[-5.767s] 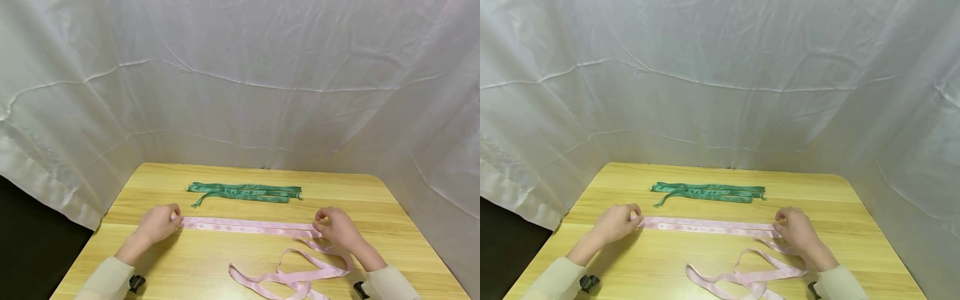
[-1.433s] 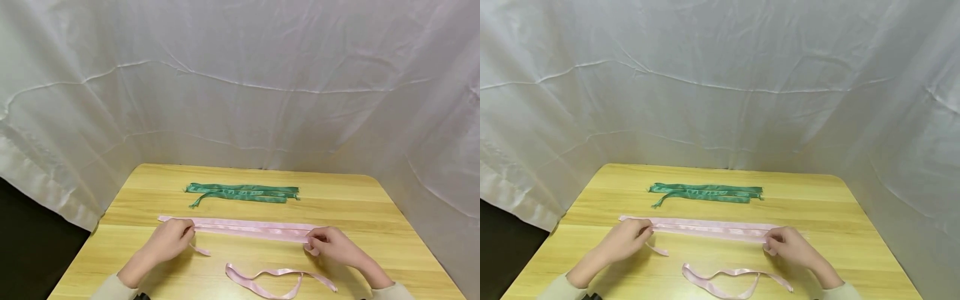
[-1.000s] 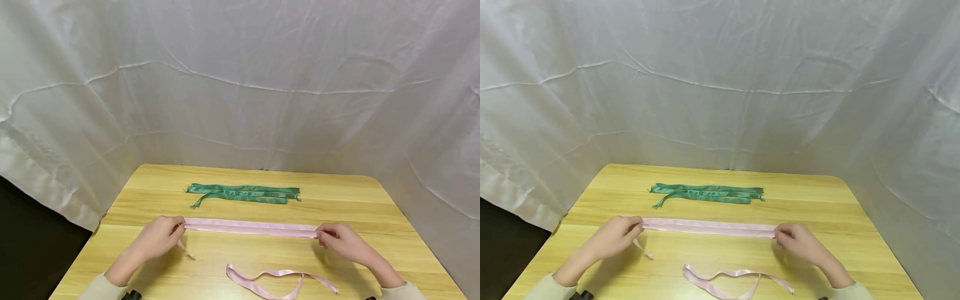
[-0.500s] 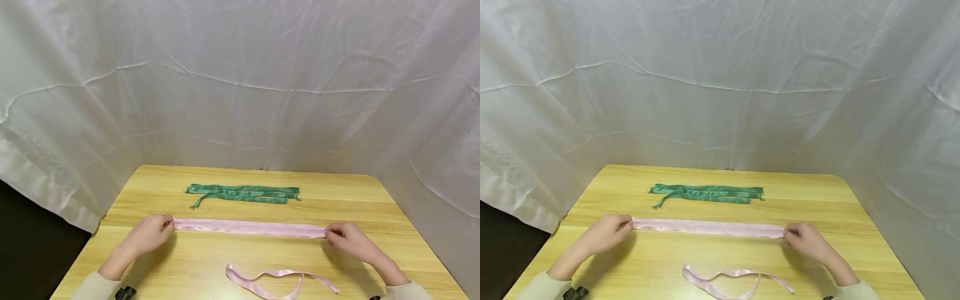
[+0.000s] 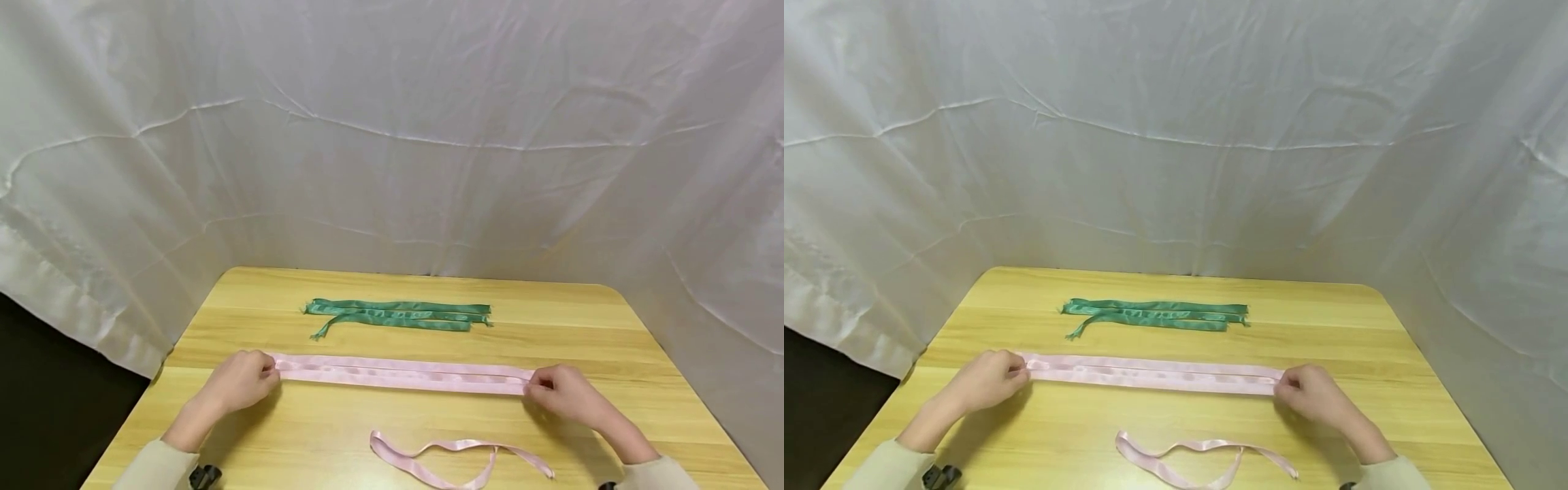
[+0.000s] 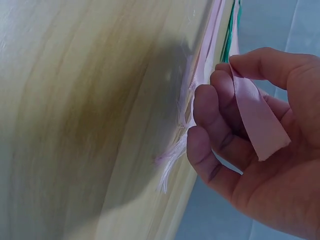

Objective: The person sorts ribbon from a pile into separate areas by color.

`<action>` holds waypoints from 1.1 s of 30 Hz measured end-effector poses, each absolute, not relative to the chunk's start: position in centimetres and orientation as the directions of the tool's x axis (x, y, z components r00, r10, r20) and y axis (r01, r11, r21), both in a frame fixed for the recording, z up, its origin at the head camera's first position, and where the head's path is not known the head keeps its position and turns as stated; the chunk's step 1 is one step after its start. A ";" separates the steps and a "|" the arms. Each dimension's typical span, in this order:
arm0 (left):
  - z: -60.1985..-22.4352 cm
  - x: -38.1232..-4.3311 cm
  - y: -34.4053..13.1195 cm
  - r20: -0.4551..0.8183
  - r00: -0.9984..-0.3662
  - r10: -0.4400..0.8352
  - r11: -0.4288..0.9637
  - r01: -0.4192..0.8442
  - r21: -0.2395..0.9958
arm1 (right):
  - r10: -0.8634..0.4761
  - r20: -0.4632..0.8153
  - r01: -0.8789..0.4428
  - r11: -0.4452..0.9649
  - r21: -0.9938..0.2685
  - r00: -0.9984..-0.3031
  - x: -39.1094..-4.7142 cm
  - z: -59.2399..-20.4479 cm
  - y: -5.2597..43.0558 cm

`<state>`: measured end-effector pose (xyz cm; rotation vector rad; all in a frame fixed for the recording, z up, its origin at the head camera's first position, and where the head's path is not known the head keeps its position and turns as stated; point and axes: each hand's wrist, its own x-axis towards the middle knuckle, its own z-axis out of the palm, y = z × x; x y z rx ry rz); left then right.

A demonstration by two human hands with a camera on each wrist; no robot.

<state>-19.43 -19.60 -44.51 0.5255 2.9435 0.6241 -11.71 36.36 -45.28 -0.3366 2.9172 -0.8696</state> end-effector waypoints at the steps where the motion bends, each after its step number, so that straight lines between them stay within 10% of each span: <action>1: -44.6 -19.4 -19.6 -0.014 -0.938 0.347 0.859 0.312 0.406 | -0.228 -0.010 -0.186 0.818 -0.544 -0.974 -11.7 -45.3 36.3; 33: -45.5 -19.8 -19.7 -0.001 -0.945 0.326 0.897 0.309 0.317 | -0.053 -0.046 -0.032 0.924 -0.382 -0.998 -11.6 -46.1 35.5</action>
